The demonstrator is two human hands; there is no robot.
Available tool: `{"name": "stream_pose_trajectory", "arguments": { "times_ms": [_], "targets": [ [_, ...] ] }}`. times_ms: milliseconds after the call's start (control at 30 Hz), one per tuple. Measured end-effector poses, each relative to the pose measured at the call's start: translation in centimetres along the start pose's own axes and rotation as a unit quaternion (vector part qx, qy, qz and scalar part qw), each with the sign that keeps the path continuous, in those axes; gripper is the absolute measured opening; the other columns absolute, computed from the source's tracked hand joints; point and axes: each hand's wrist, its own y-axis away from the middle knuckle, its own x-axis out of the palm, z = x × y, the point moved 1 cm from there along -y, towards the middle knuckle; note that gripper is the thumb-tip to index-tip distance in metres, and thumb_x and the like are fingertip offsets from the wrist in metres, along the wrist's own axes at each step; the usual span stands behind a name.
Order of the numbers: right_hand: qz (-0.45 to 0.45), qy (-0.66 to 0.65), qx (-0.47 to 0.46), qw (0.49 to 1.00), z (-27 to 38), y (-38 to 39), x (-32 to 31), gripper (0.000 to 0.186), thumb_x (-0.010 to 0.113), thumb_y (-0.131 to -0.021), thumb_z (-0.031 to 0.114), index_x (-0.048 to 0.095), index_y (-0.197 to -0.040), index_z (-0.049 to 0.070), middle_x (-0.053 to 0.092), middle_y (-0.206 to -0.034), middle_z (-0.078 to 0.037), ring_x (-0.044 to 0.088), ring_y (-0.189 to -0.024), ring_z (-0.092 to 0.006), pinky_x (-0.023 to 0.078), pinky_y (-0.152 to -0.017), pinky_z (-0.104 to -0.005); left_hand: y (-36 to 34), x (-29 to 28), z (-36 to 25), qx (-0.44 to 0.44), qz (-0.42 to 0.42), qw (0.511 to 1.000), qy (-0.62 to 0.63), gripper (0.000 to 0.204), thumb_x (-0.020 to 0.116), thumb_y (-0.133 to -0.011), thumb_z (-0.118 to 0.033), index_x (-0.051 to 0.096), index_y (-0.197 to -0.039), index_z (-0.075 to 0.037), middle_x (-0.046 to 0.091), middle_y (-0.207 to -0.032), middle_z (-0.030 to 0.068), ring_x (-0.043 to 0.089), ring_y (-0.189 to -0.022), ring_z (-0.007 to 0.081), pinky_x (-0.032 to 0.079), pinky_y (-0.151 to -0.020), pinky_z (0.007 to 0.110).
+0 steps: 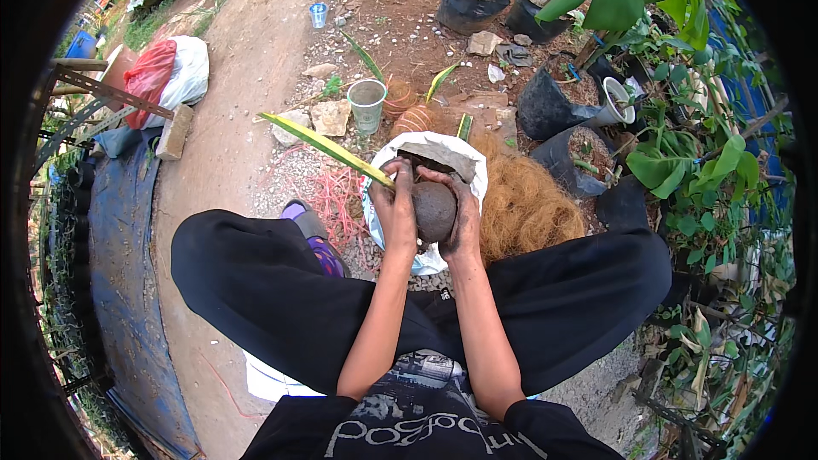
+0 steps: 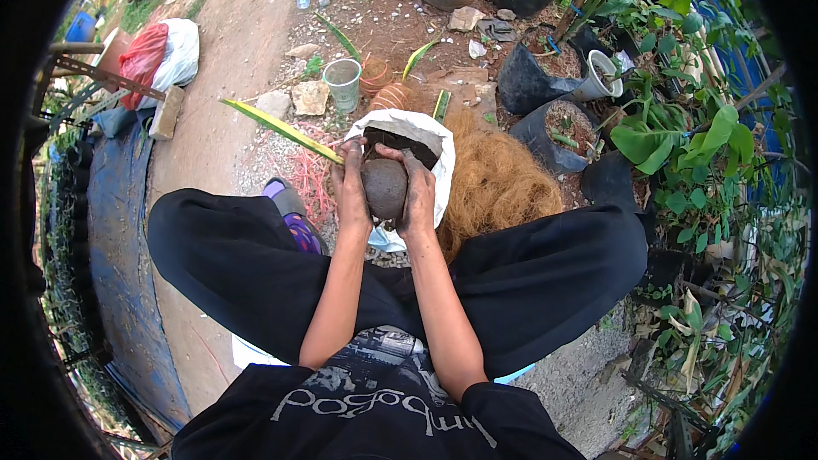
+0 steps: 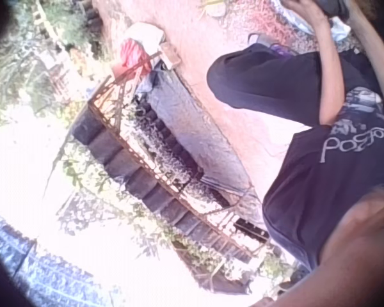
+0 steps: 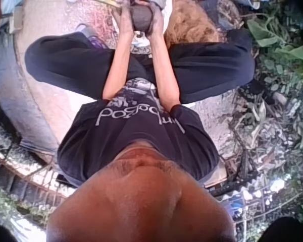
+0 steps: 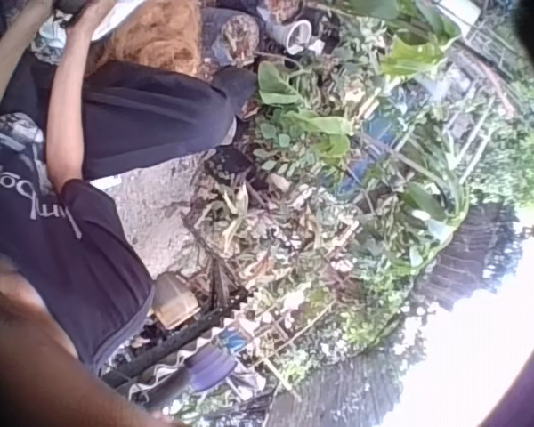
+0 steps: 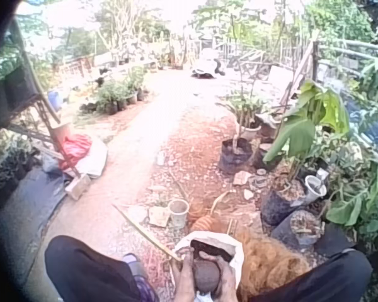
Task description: The person sits cross-legged and repeatedly packs soil around a small potted plant, pressing and shaping the soil ball with both hands. The person scoops additional soil from a nearby white sack and continues to compact the soil around the plant's base.
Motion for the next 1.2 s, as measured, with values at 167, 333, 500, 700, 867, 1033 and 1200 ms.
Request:
{"name": "stream_pose_trajectory", "arguments": {
  "times_ms": [167, 333, 500, 700, 867, 1033, 1200],
  "targets": [
    [-0.013, 0.307, -0.257, 0.916, 0.1, 0.1, -0.3, 0.033, 0.047, -0.095, 0.019, 0.067, -0.086, -0.006, 0.065, -0.111, -0.013, 0.058, -0.103, -0.0217, 0.042, -0.093, -0.0358, 0.0, -0.7, 0.4, -0.325, 0.158, 0.88, 0.308, 0.031, 0.06, -0.09, -0.036, 0.062, -0.095, -0.005, 0.065, -0.091, 0.0064, 0.062, -0.082, 0.0165, 0.049, -0.076, 0.03],
    [-0.02, 0.298, -0.29, 0.909, 0.0, -0.2, -0.2, 0.042, 0.042, -0.096, 0.034, 0.064, -0.102, -0.002, 0.055, -0.129, -0.011, 0.046, -0.122, -0.0264, 0.032, -0.105, -0.0409, 0.6, 0.0, 1.9, -0.275, 0.069, 0.916, 0.283, 0.022, 0.06, -0.089, -0.026, 0.062, -0.093, -0.004, 0.065, -0.089, 0.0083, 0.064, -0.081, 0.0175, 0.053, -0.071, 0.03],
    [0.003, -0.19, 0.001, 0.982, -0.2, -0.9, -0.5, 0.049, 0.039, -0.097, 0.041, 0.057, -0.122, 0.002, 0.053, -0.131, -0.01, 0.044, -0.124, -0.0199, 0.033, -0.105, -0.0359, 0.2, -0.7, 1.5, -0.189, 0.092, 0.943, 0.258, 0.012, 0.059, -0.088, -0.014, 0.06, -0.091, -0.002, 0.064, -0.089, 0.009, 0.064, -0.081, 0.0184, 0.053, -0.075, 0.032],
    [-0.004, 0.045, -0.008, 0.999, -0.3, -0.5, -0.8, 0.029, 0.053, -0.091, 0.021, 0.066, -0.104, -0.003, 0.066, -0.107, -0.007, 0.062, -0.096, -0.0186, 0.047, -0.088, -0.0306, -0.4, -0.4, 2.1, 0.03, 0.142, 0.986, 0.087, 0.011, 0.057, -0.089, -0.01, 0.058, -0.096, -0.003, 0.059, -0.105, 0.0093, 0.052, -0.103, 0.019, 0.038, -0.097, 0.034],
    [0.036, 0.34, -0.296, 0.892, 0.8, 0.2, -0.3, 0.024, 0.053, -0.088, 0.013, 0.067, -0.091, -0.006, 0.068, -0.099, -0.01, 0.064, -0.094, -0.0218, 0.048, -0.088, -0.0324, -0.2, -0.7, 2.0, -0.229, 0.059, 0.949, 0.209, 0.028, 0.06, -0.09, -0.029, 0.058, -0.103, -0.005, 0.062, -0.101, 0.0077, 0.058, -0.097, 0.0214, 0.045, -0.088, 0.033],
    [0.041, 0.213, -0.306, 0.927, 0.1, 0.2, 0.6, 0.041, 0.048, -0.096, 0.031, 0.055, -0.123, 0.001, 0.051, -0.134, -0.015, 0.048, -0.124, -0.0241, 0.039, -0.101, -0.0391, 0.3, -0.8, 1.5, -0.276, 0.116, 0.884, 0.359, 0.031, 0.059, -0.09, -0.032, 0.061, -0.097, -0.002, 0.065, -0.093, 0.0116, 0.064, -0.085, 0.0214, 0.052, -0.078, 0.035],
    [0.066, 0.223, -0.161, 0.959, -0.2, -0.6, 0.1, 0.066, 0.032, -0.097, 0.052, 0.04, -0.139, 0.001, 0.036, -0.146, -0.014, 0.03, -0.136, -0.0271, 0.032, -0.107, -0.0427, 0.2, -0.9, 1.7, -0.198, 0.106, 0.929, 0.294, 0.021, 0.059, -0.088, -0.02, 0.059, -0.092, 0.001, 0.064, -0.089, 0.0135, 0.065, -0.084, 0.0236, 0.054, -0.077, 0.035]
  ]
}}
